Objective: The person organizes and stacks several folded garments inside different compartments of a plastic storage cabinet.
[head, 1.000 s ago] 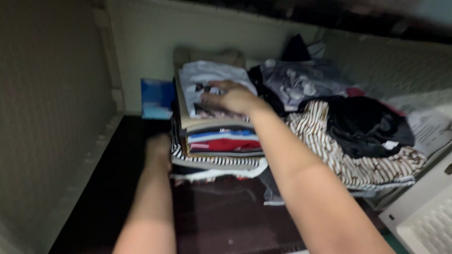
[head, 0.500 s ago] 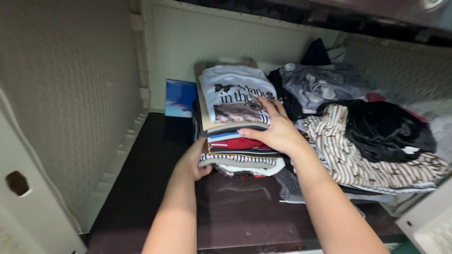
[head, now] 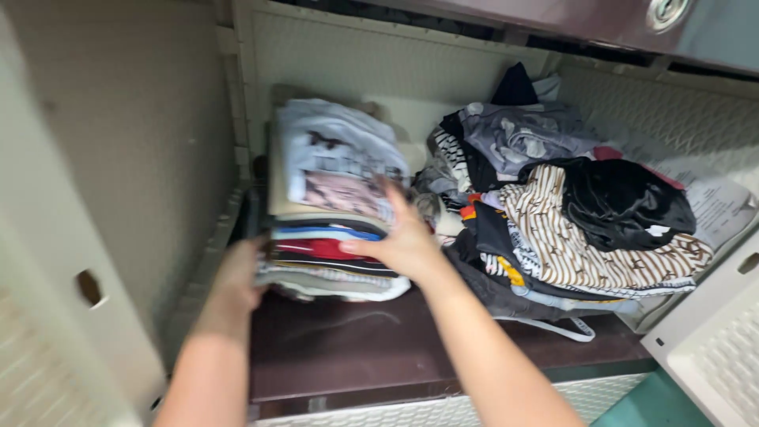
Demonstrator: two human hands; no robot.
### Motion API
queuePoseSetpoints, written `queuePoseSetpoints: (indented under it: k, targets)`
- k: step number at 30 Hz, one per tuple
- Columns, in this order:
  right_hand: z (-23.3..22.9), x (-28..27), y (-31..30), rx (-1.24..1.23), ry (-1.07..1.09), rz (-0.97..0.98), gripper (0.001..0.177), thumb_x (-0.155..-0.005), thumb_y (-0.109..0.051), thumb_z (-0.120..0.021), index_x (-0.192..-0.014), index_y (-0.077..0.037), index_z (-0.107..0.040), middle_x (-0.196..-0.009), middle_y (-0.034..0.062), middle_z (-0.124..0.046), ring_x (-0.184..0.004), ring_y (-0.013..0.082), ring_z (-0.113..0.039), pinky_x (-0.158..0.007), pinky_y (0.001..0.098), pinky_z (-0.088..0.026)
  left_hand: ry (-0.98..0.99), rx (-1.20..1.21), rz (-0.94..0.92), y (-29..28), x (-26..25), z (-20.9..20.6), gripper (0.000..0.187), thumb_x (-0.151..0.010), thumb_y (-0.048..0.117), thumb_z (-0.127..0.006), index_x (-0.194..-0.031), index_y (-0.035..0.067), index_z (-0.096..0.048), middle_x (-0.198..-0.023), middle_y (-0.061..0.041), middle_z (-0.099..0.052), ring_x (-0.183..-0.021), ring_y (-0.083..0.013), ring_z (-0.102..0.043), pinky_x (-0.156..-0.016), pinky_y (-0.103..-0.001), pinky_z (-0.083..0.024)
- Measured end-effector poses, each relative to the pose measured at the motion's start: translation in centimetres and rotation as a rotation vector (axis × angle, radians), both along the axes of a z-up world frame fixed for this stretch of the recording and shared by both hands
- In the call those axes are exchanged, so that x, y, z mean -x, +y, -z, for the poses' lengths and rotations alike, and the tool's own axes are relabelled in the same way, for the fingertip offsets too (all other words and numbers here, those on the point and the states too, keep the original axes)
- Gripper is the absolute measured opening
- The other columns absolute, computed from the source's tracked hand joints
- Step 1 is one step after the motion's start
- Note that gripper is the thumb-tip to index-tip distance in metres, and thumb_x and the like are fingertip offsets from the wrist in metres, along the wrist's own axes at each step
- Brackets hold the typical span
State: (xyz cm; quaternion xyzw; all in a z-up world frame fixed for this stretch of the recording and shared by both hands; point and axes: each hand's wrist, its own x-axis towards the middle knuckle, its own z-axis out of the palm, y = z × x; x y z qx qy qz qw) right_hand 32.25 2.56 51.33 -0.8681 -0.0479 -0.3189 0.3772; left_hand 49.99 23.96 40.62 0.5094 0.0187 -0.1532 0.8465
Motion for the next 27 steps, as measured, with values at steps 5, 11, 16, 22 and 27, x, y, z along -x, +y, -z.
queuePoseSetpoints:
  k: [5,11,16,22,27]
  targets:
    - [-1.8,-3.1,8.3,0.049,0.132,0.151,0.130,-0.049,-0.041,-0.099,-0.159,-0.021,-0.034,-0.154,0.0279,-0.040,-0.139,0.0420,-0.047,-0.112,0.0442,-0.042,0.000,0.000,-0.422,3.7,2.0,-1.5,0.042,-0.099,0.027,-0.048,-0.120,-0.002,-0.069,-0.114,-0.016,-0.073,-0.103,-0.0288,-0.069,-0.085,-0.048,-0.055]
    - [-1.7,-4.1,6.7,-0.156,0.106,-0.126,0.115,-0.068,-0.044,-0.093,-0.160,-0.017,-0.030,-0.156,0.0290,-0.040,-0.138,0.0393,-0.049,-0.113,0.0443,-0.043,-1.049,-0.683,-0.819,1.6,16.4,-5.6,0.073,-0.097,0.031,-0.063,-0.155,-0.006,-0.039,-0.160,-0.033,-0.032,-0.152,-0.0494,-0.025,-0.126,-0.055,-0.017]
    - [5.8,-3.0,-0.6,-1.111,0.250,0.042,0.080,-0.094,-0.066,-0.055,-0.153,-0.012,-0.053,-0.156,0.0159,-0.052,-0.147,0.0413,-0.037,-0.089,0.0388,-0.040,-1.592,-1.146,-0.678,0.1,16.2,-12.5,0.070,-0.082,0.049,-0.075,-0.140,0.013,-0.058,-0.149,-0.023,-0.047,-0.147,-0.0501,-0.028,-0.114,-0.076,-0.009]
    - [10.5,-8.3,-0.8,-1.450,0.453,-0.491,0.077,-0.092,-0.069,-0.047,-0.136,-0.007,-0.062,-0.134,0.0155,-0.069,-0.124,0.0319,-0.063,-0.101,0.0471,-0.050,-1.612,-1.359,-0.591,-0.1,12.6,-12.4,0.068,-0.069,0.053,-0.078,-0.123,0.015,-0.068,-0.136,-0.013,-0.056,-0.140,-0.0365,-0.039,-0.112,-0.082,-0.010]
    - [11.0,-13.9,-0.4,-1.372,0.480,-0.441,0.068,-0.095,-0.063,-0.050,-0.130,-0.006,-0.064,-0.121,0.0164,-0.072,-0.105,0.0320,-0.070,-0.093,0.0500,-0.057,-1.577,-1.260,-0.770,0.7,9.7,-10.5,0.057,-0.069,0.042,-0.079,-0.118,0.014,-0.069,-0.131,-0.010,-0.057,-0.133,-0.0336,-0.045,-0.114,-0.081,-0.014]
